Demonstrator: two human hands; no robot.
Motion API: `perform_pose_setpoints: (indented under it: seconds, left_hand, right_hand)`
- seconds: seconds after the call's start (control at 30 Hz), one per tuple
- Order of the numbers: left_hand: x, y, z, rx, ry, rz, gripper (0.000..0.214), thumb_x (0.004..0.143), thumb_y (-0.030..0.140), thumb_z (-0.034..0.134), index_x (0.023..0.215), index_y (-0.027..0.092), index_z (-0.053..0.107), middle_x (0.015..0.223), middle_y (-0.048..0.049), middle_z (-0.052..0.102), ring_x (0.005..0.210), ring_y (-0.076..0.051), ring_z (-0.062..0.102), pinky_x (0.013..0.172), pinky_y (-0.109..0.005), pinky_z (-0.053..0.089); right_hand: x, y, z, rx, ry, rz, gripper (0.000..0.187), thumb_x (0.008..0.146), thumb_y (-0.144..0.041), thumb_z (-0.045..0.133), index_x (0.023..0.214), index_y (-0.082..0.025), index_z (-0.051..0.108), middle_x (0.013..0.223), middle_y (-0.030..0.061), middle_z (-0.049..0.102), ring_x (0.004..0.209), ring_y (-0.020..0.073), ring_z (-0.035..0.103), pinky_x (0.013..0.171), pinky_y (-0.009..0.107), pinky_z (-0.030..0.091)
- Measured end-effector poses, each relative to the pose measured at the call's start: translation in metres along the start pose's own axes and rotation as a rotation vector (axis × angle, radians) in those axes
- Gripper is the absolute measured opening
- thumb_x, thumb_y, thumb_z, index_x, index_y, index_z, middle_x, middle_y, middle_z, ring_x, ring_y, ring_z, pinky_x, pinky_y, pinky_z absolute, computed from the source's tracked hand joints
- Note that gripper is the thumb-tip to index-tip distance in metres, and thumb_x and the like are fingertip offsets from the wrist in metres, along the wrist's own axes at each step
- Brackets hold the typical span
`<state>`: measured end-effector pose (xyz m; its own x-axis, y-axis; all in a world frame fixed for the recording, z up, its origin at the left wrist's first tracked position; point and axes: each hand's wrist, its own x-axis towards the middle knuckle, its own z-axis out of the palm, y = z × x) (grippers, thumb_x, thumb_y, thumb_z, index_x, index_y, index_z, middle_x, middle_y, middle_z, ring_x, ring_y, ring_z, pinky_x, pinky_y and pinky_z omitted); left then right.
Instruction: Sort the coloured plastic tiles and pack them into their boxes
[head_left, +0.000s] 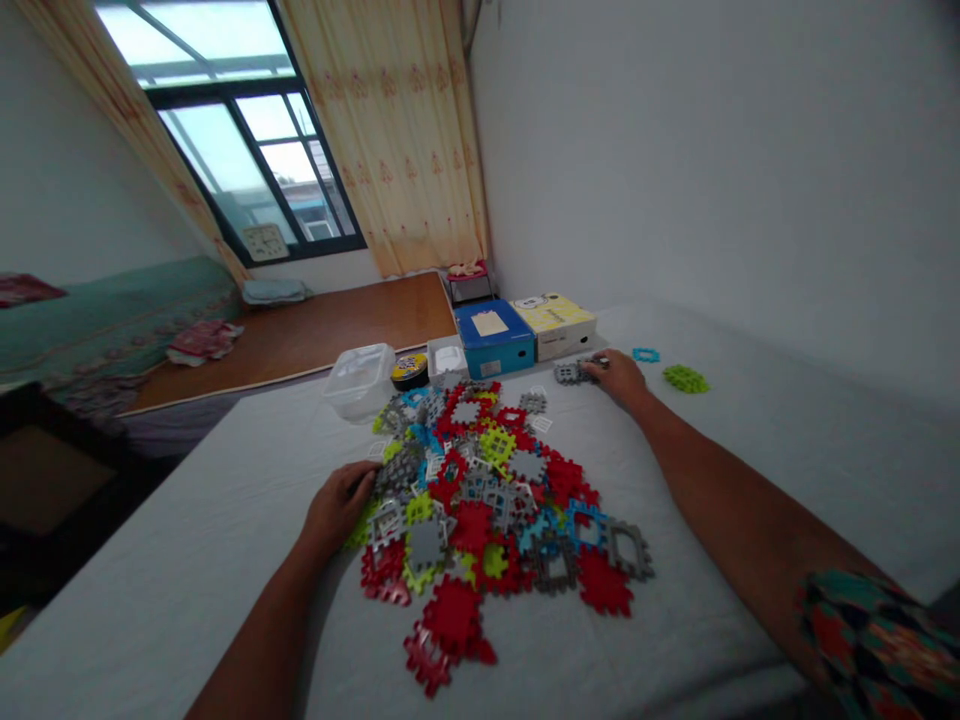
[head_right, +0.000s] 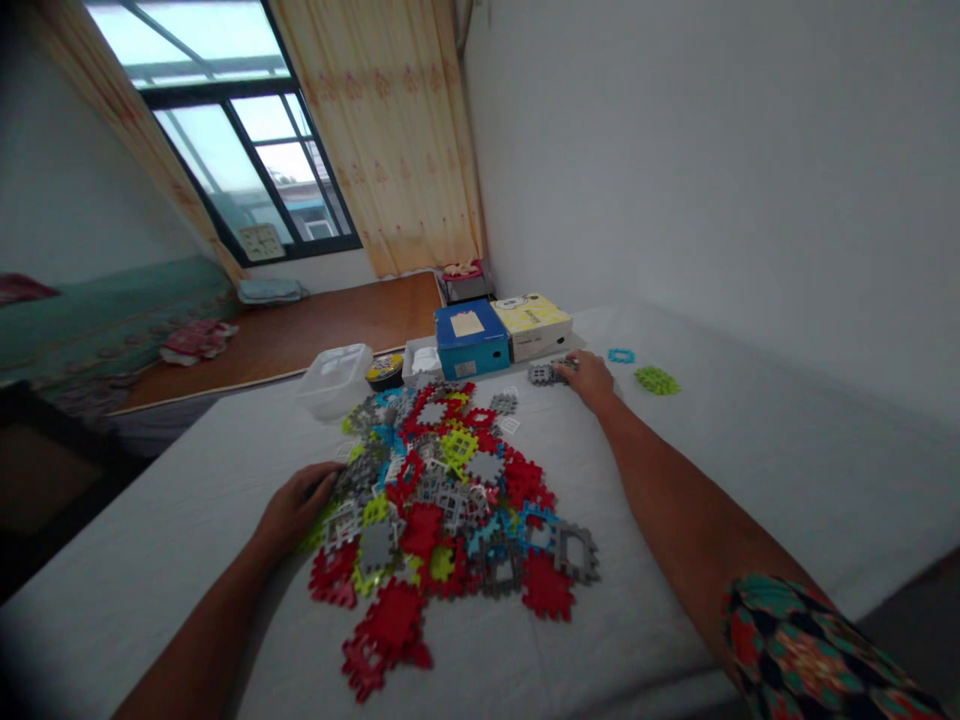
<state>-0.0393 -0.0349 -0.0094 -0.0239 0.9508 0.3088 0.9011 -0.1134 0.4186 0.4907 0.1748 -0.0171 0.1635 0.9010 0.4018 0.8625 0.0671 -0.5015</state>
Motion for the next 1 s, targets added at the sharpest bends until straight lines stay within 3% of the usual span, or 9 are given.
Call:
perform_pose_setpoints:
  seconds: [0.13, 0.27, 0.4, 0.5, 0.6, 0.77, 1.0]
  left_hand:
    - [0.0, -0.002, 0.002, 0.001, 0.01, -0.01, 0.046, 0.085, 0.054, 0.044, 0.102, 0.021, 0.072, 0.108, -0.0077, 0.073, 0.103, -0.024, 0.066, 0.095, -0.037, 0.051]
    - [0.0, -0.004, 0.004, -0.004, 0.031, -0.007, 0.046, 0.085, 0.054, 0.044, 0.102, 0.022, 0.072, 0.107, -0.0076, 0.073, 0.103, -0.025, 0.066, 0.095, -0.038, 0.051]
    - [0.0, 0.0, 0.002, -0.01, 0.004, 0.008, 0.044, 0.085, 0.052, 0.044, 0.102, 0.022, 0.072, 0.106, -0.0073, 0.073, 0.102, -0.024, 0.066, 0.095, -0.038, 0.051]
    - [0.0, 0.002, 0.0, -0.009, 0.003, 0.009, 0.044, 0.085, 0.052, 0.043, 0.101, 0.022, 0.072, 0.105, -0.0072, 0.073, 0.101, -0.024, 0.066, 0.095, -0.038, 0.051]
    - [0.0, 0.003, 0.0, -0.002, 0.001, 0.01, 0.044, 0.085, 0.052, 0.043, 0.101, 0.022, 0.072, 0.105, -0.0076, 0.073, 0.102, -0.025, 0.066, 0.096, -0.038, 0.05]
    - [0.0, 0.002, 0.0, 0.004, 0.003, 0.013, 0.045, 0.086, 0.051, 0.042, 0.102, 0.022, 0.072, 0.106, -0.0078, 0.073, 0.102, -0.025, 0.065, 0.096, -0.038, 0.05]
    - [0.0, 0.0, 0.001, -0.005, 0.001, 0.024, 0.044, 0.086, 0.053, 0.043, 0.102, 0.023, 0.072, 0.107, -0.0067, 0.073, 0.102, -0.024, 0.066, 0.096, -0.038, 0.05]
  right_hand:
    - [-0.001, -0.016, -0.002, -0.003, 0.04, -0.107, 0.037, 0.09, -0.043, 0.053, 0.112, -0.017, 0.068, 0.115, 0.0135, 0.068, 0.104, 0.0275, 0.06, 0.091, 0.04, 0.046]
    - [-0.008, -0.043, -0.001, 0.112, -0.16, -0.315, 0.026, 0.09, -0.029, 0.053, 0.108, -0.022, 0.069, 0.104, 0.0058, 0.073, 0.091, 0.0206, 0.065, 0.087, 0.034, 0.049]
    - [-0.024, -0.065, 0.01, 0.109, -0.329, -0.469, 0.03, 0.087, -0.02, 0.054, 0.113, -0.021, 0.069, 0.114, 0.0079, 0.071, 0.101, 0.0215, 0.065, 0.094, 0.035, 0.047]
    - [-0.035, -0.071, 0.018, 0.085, -0.4, -0.543, 0.037, 0.086, -0.024, 0.059, 0.122, -0.021, 0.066, 0.125, 0.0103, 0.067, 0.114, 0.025, 0.06, 0.101, 0.04, 0.043]
    - [-0.041, -0.073, 0.019, 0.078, -0.463, -0.61, 0.036, 0.084, -0.036, 0.065, 0.118, -0.024, 0.069, 0.125, 0.0094, 0.067, 0.119, 0.0272, 0.056, 0.103, 0.04, 0.041]
    - [-0.042, -0.075, 0.015, 0.099, -0.46, -0.64, 0.036, 0.083, -0.044, 0.065, 0.112, -0.024, 0.073, 0.119, 0.009, 0.069, 0.114, 0.028, 0.058, 0.101, 0.039, 0.042]
    - [-0.046, -0.084, 0.015, 0.122, -0.526, -0.656, 0.038, 0.08, -0.039, 0.069, 0.116, -0.025, 0.07, 0.111, 0.0067, 0.072, 0.109, 0.0251, 0.061, 0.101, 0.038, 0.041]
